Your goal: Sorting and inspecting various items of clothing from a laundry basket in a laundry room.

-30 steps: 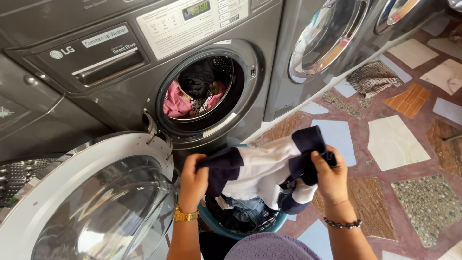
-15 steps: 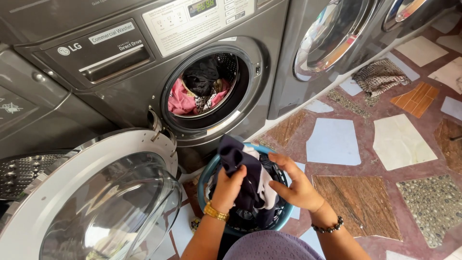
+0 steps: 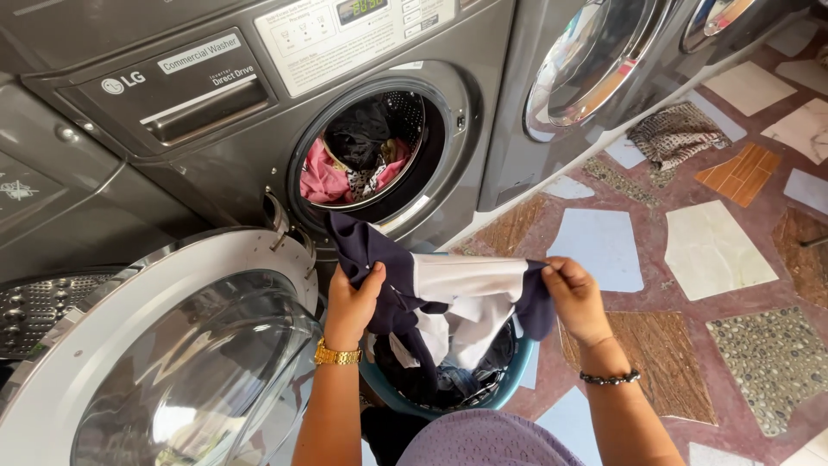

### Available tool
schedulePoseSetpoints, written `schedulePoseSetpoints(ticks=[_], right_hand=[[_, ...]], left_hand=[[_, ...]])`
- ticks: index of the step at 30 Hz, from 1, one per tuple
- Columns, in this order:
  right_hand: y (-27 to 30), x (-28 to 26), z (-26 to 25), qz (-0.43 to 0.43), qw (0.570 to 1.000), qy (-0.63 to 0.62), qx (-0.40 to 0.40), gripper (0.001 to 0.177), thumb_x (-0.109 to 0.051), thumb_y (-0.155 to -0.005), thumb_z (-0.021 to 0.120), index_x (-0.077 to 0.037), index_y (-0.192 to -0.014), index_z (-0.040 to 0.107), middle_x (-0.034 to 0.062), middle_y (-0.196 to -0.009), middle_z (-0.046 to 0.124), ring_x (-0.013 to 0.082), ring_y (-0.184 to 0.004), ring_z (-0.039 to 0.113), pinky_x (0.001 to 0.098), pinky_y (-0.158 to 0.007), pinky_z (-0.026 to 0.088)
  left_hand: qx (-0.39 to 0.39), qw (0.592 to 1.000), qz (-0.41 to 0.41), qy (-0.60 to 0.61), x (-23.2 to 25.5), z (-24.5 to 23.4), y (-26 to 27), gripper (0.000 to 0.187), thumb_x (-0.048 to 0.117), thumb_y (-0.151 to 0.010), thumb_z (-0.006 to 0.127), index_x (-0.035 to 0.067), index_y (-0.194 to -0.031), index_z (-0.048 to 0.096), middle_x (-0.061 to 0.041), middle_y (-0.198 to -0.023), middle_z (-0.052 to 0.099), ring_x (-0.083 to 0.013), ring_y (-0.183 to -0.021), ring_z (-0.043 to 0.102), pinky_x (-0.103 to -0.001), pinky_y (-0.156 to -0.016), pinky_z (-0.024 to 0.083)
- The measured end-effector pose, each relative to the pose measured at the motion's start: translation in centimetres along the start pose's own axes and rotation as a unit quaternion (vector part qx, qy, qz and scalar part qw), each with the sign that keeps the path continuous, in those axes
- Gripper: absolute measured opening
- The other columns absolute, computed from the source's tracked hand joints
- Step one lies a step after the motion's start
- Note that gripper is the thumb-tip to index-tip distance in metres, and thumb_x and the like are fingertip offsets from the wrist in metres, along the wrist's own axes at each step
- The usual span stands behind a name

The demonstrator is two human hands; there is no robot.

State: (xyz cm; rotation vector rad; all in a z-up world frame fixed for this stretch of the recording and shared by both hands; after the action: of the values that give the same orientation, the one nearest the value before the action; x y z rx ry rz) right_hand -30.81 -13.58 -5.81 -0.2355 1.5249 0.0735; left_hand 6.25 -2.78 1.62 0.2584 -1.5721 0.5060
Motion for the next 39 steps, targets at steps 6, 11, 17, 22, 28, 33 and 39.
schedulePoseSetpoints(ticks=[6,11,17,22,28,33,39], right_hand=[[-0.1,-6.6,0.7,-0.027,0.998,-0.042,0.035,0.013,-0.008,-0.103,0.056,-0.004,-0.109,0.067,-0.0014,-0.094,0.070,0.0058,-0.083,0.064,0.0219,-0.076,0.055],[-0.2,-6.3,-0.4,-0.067,0.996,-0.001,0.066,0.012,-0.006,-0.106,0.058,-0.002,-0.112,0.067,-0.0008,-0.101,0.069,0.0048,-0.090,0.060,0.0201,-0.082,0.050],[0.0,-6.8,-0.6,-0.109,0.990,0.034,0.079,0.010,-0.006,-0.107,0.060,-0.002,-0.112,0.067,-0.0013,-0.104,0.069,0.0034,-0.093,0.058,0.0185,-0.084,0.048],[0.5,-7.0,-0.8,-0.109,0.988,0.056,0.097,0.010,-0.005,-0.106,0.062,-0.002,-0.113,0.068,-0.0017,-0.101,0.069,0.0035,-0.090,0.058,0.0187,-0.081,0.048],[2.2,-2.8,0.8,-0.103,0.971,0.172,0.126,0.016,-0.007,-0.099,0.070,-0.001,-0.113,0.069,0.0054,-0.100,0.071,0.0113,-0.091,0.062,0.0251,-0.082,0.053],[7.2,3.3,7.3,0.045,0.898,0.391,-0.198,0.092,-0.008,-0.072,0.080,-0.004,-0.152,0.035,0.0245,-0.143,0.047,0.0404,-0.134,0.041,0.0459,-0.111,0.036],[9.0,9.9,9.1,0.191,0.938,0.043,-0.285,0.040,-0.014,-0.088,0.074,0.003,-0.124,0.070,0.0142,-0.116,0.077,0.0266,-0.109,0.069,0.0411,-0.094,0.057]], left_hand=[[-0.001,0.991,0.019,-0.131,0.7,0.9,0.1,0.024,0.020,-0.090,0.075,0.004,-0.108,0.070,-0.001,-0.087,0.074,-0.0116,-0.077,0.068,-0.028,-0.073,0.053],[-0.006,0.994,0.045,-0.098,0.6,1.3,-0.1,0.026,0.022,-0.092,0.074,0.004,-0.110,0.069,-0.002,-0.093,0.075,-0.0115,-0.081,0.068,-0.028,-0.075,0.054],[-0.010,0.997,-0.027,0.070,-2.4,1.7,-0.5,0.027,0.020,-0.097,0.071,0.002,-0.116,0.069,0.001,-0.101,0.071,-0.0082,-0.086,0.061,-0.027,-0.077,0.050],[-0.024,0.970,-0.090,0.225,-2.6,2.0,-0.4,0.028,0.015,-0.095,0.072,0.003,-0.120,0.069,0.003,-0.109,0.069,-0.0069,-0.097,0.062,-0.025,-0.088,0.050],[-0.054,0.901,-0.192,0.385,-1.1,4.3,0.5,0.031,0.023,-0.096,0.068,0.003,-0.120,0.070,-0.002,-0.110,0.073,-0.0159,-0.097,0.069,-0.032,-0.088,0.055],[-0.118,0.740,-0.342,0.566,2.1,7.2,1.4,0.038,0.038,-0.095,0.060,0.005,-0.111,0.069,-0.009,-0.100,0.076,-0.0241,-0.086,0.074,-0.038,-0.083,0.059],[-0.196,0.676,-0.234,0.671,-9.6,6.9,-0.6,0.035,0.036,-0.118,0.059,0.002,-0.121,0.069,-0.012,-0.107,0.075,-0.0282,-0.093,0.071,-0.040,-0.087,0.058]])
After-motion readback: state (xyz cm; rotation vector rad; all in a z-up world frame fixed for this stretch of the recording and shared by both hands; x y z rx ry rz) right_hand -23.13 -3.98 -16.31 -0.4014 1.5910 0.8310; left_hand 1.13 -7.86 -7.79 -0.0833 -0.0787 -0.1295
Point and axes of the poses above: each hand's wrist, its own y-axis away from the middle knuckle, its own z-axis out of the palm, x = y × z, the point moved 4 cm from there along -y, towards the middle knuckle
